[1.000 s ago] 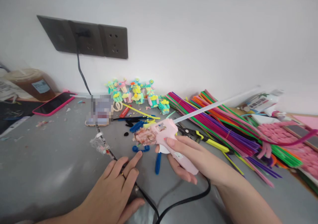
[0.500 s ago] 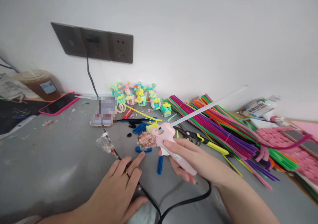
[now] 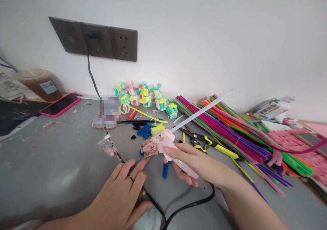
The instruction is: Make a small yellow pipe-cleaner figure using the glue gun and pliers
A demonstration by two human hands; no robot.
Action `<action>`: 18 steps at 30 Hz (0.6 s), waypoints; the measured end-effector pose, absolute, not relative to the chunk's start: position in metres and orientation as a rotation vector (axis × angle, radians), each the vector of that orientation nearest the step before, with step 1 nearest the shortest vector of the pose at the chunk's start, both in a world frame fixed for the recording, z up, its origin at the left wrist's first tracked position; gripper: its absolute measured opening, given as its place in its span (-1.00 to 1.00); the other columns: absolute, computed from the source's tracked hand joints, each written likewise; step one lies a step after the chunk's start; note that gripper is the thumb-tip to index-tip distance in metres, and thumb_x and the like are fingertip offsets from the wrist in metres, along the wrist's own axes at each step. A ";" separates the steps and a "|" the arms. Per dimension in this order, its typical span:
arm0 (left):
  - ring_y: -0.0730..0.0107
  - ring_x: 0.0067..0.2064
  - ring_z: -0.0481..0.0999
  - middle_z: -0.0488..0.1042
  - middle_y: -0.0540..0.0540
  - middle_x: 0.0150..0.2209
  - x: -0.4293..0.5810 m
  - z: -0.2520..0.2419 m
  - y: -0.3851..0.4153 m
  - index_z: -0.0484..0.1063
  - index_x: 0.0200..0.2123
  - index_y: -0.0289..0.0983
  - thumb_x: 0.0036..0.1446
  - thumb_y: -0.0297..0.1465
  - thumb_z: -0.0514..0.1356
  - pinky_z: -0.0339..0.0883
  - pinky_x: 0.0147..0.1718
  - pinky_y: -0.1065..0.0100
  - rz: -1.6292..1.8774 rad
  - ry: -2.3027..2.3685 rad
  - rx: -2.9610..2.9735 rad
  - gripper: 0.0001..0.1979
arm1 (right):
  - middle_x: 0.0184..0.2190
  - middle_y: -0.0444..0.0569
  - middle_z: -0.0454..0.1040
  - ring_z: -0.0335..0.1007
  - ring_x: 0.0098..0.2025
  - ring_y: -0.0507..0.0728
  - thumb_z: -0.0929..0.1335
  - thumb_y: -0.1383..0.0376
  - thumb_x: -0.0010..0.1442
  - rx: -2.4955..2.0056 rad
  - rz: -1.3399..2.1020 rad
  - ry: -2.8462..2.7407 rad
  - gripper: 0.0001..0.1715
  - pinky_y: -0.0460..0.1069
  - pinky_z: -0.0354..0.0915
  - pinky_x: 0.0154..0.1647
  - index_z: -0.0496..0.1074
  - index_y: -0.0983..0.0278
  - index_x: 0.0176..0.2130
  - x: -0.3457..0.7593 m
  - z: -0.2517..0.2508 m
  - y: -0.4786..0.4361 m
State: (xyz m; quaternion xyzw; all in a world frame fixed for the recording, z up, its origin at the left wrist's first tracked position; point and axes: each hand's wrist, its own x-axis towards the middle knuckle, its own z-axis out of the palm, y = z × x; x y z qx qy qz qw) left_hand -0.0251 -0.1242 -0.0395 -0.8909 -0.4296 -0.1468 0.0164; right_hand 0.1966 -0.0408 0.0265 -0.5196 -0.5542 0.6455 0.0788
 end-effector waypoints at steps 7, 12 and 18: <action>-0.03 0.01 0.44 0.40 -0.24 0.21 -0.024 -0.039 -0.123 0.38 -0.10 -0.31 0.26 -0.08 0.06 0.25 -0.09 0.06 -0.495 -1.328 -2.746 -0.59 | -0.78 -0.25 0.23 0.05 -0.78 -0.08 0.26 -0.23 0.16 -1.560 1.887 -1.727 -0.39 -0.17 0.01 -0.78 0.21 0.24 -0.48 0.194 0.032 -0.041; -0.01 0.01 0.44 0.40 -0.23 0.21 -0.024 -0.039 -0.123 0.39 -0.12 -0.30 0.25 -0.05 0.07 0.25 -0.09 0.08 -0.540 -1.335 -2.728 -0.58 | -0.74 -0.25 0.25 0.12 -0.75 -0.07 0.26 -0.25 0.15 -1.617 1.813 -1.757 -0.38 -0.17 0.07 -0.76 0.23 0.24 -0.42 0.195 0.037 -0.043; -0.02 0.00 0.45 0.38 -0.25 0.23 -0.023 -0.038 -0.123 0.38 -0.09 -0.31 0.25 -0.06 0.06 0.26 -0.09 0.07 -0.494 -1.329 -2.738 -0.57 | -0.73 -0.25 0.25 0.10 -0.75 -0.07 0.23 -0.24 0.18 -1.647 1.806 -1.780 -0.40 -0.16 0.06 -0.74 0.22 0.23 -0.40 0.200 0.039 -0.044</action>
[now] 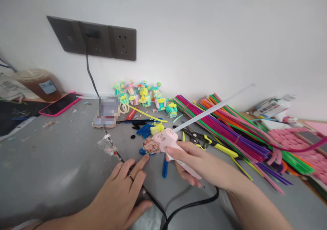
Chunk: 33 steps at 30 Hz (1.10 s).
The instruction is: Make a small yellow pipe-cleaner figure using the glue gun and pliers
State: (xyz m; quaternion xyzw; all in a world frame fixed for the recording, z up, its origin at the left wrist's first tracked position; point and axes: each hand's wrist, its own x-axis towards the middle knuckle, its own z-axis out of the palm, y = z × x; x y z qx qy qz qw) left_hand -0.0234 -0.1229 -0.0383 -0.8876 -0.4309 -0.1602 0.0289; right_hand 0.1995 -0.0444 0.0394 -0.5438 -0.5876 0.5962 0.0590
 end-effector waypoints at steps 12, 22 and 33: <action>-0.06 0.02 0.43 0.33 -0.29 0.25 -0.025 -0.039 -0.123 0.37 -0.09 -0.32 0.26 -0.06 0.06 0.23 -0.09 0.04 -0.467 -1.321 -2.766 -0.57 | -0.74 -0.23 0.26 0.11 -0.75 -0.07 0.25 -0.18 0.23 -1.563 1.747 -1.758 -0.42 -0.15 0.07 -0.71 0.24 0.25 -0.46 0.203 0.039 -0.044; 0.01 0.04 0.40 0.33 -0.27 0.26 -0.025 -0.036 -0.123 0.40 -0.11 -0.32 0.24 -0.28 0.08 0.25 -0.08 0.10 -0.456 -1.334 -2.772 -0.74 | -0.84 -0.28 0.01 -0.23 -0.81 -0.06 0.18 -0.20 0.24 -0.997 1.903 -1.265 -0.42 -0.09 -0.12 -0.74 0.35 0.21 -0.39 0.172 0.055 -0.050; -0.01 0.07 0.41 0.42 -0.30 0.17 -0.027 -0.038 -0.121 0.42 0.03 -0.37 0.16 -0.27 0.14 0.32 -0.03 0.07 -0.352 -1.358 -2.799 -0.59 | -0.71 -0.26 0.13 -0.11 -0.73 -0.06 0.08 0.16 0.34 -0.687 2.408 -1.265 -0.67 -0.16 -0.12 -0.68 0.24 0.26 -0.32 0.065 0.092 -0.018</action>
